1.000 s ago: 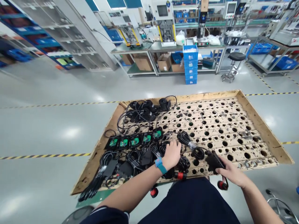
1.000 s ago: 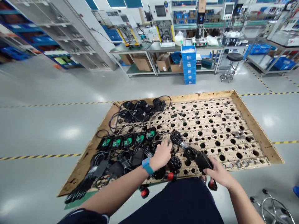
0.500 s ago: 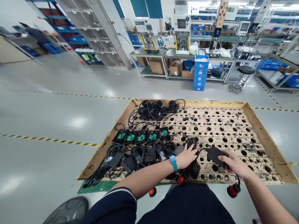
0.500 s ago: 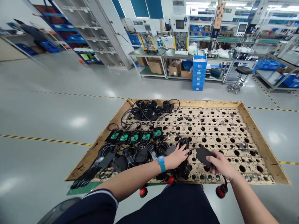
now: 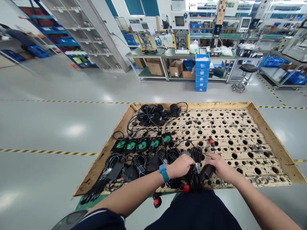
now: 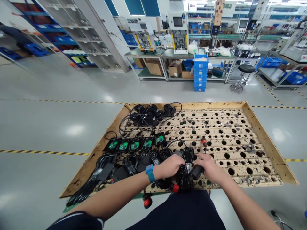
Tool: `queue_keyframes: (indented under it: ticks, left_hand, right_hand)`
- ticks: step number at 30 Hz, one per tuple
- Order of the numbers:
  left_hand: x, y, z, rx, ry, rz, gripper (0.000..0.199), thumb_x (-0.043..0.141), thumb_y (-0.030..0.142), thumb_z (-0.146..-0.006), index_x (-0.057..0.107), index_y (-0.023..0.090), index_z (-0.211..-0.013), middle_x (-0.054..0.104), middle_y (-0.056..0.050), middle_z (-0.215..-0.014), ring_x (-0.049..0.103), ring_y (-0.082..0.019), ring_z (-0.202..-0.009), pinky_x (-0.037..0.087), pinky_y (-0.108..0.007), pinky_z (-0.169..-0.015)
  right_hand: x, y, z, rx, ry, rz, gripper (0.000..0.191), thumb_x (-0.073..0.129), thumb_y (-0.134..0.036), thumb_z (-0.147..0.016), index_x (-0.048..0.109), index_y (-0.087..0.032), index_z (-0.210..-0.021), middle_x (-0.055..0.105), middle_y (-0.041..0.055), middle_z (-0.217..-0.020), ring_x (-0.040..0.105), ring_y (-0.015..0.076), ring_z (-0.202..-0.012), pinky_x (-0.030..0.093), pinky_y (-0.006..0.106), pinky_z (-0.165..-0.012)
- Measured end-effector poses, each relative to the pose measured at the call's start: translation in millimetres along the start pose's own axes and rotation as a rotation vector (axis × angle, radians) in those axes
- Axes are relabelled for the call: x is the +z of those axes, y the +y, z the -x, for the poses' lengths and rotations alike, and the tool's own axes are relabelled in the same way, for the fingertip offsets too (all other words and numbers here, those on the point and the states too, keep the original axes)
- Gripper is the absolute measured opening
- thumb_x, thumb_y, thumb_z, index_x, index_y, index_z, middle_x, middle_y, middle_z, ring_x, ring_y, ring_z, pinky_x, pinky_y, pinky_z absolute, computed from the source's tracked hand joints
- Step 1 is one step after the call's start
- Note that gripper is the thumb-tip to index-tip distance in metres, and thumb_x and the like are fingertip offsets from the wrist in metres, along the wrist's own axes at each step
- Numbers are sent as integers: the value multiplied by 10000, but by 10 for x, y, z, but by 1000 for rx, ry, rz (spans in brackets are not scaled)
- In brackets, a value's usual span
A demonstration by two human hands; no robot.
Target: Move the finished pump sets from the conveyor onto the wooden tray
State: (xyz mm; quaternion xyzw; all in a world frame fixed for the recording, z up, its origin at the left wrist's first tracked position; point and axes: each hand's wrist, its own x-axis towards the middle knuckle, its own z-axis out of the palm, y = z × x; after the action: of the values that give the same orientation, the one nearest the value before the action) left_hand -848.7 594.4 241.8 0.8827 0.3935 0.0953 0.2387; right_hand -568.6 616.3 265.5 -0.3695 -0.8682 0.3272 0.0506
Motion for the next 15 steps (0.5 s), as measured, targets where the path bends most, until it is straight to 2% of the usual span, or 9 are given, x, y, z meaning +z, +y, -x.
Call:
queue_keyframes:
  ticks: [1,2,4,5,7,8,10,12,15]
  left_hand:
    - [-51,-51,-19,-58,93,18,325,496,61,-840,726,200,-1022,763,-50,-1033,692,-196,-1000,543,-341,-968]
    - [-97,-104,-59,-108,192,23,324,486,85,-877,716,189,-1079,749,-74,-1091,678,-210,-1051,531,-364,-1001]
    - [-164,-216,-185,-181,342,-14,376,512,193,-940,633,172,-1295,640,-140,-1355,564,-272,-1293,444,-453,-1132]
    - [-179,-280,-259,-216,359,-44,450,537,256,-953,562,176,-1396,547,-163,-1474,476,-307,-1392,391,-502,-1175]
    - [-169,-428,-381,-298,264,-56,525,567,332,-954,505,189,-1455,455,-190,-1551,410,-359,-1444,356,-565,-1180]
    - [-149,-513,-414,-337,189,-37,474,555,332,-959,547,188,-1410,506,-197,-1503,469,-363,-1396,394,-559,-1146]
    - [-100,-689,-404,-391,73,19,320,491,270,-973,652,167,-1230,671,-187,-1268,635,-322,-1182,496,-492,-1030]
    - [-69,-839,-313,-404,34,50,273,454,205,-962,692,169,-1091,741,-142,-1056,698,-270,-998,545,-415,-930]
    - [-64,-945,-154,-367,31,97,295,452,192,-957,709,214,-1103,765,-84,-1048,703,-219,-1001,543,-352,-946]
  right_hand:
    - [173,13,98,9,-14,-59,672,446,102,-682,701,-239,-1202,463,126,-1512,418,303,-1421,318,545,-1185]
    - [336,31,206,27,-28,-117,690,446,95,-685,678,-228,-1249,429,138,-1538,412,292,-1431,355,504,-1178]
    - [577,73,423,84,-47,-210,744,470,69,-678,614,-214,-1351,393,152,-1564,402,277,-1446,353,469,-1194]
    - [638,95,518,118,-61,-250,779,493,49,-668,580,-213,-1397,373,153,-1580,379,277,-1463,330,467,-1210]
    - [637,148,647,191,-111,-353,822,563,-12,-659,536,-222,-1453,335,147,-1612,322,294,-1497,295,475,-1228]
    - [595,184,671,222,-142,-422,827,612,-55,-668,522,-235,-1470,324,138,-1622,307,303,-1504,289,478,-1231]
    - [501,288,622,262,-152,-557,790,703,-195,-728,502,-269,-1488,347,112,-1618,345,304,-1485,318,468,-1217]
    - [482,425,444,327,3,-565,732,711,-393,-810,484,-259,-1493,418,113,-1574,405,301,-1447,354,472,-1195]
    - [669,600,35,552,394,-266,759,608,-551,-864,477,-118,-1473,466,211,-1510,404,374,-1424,339,554,-1182]
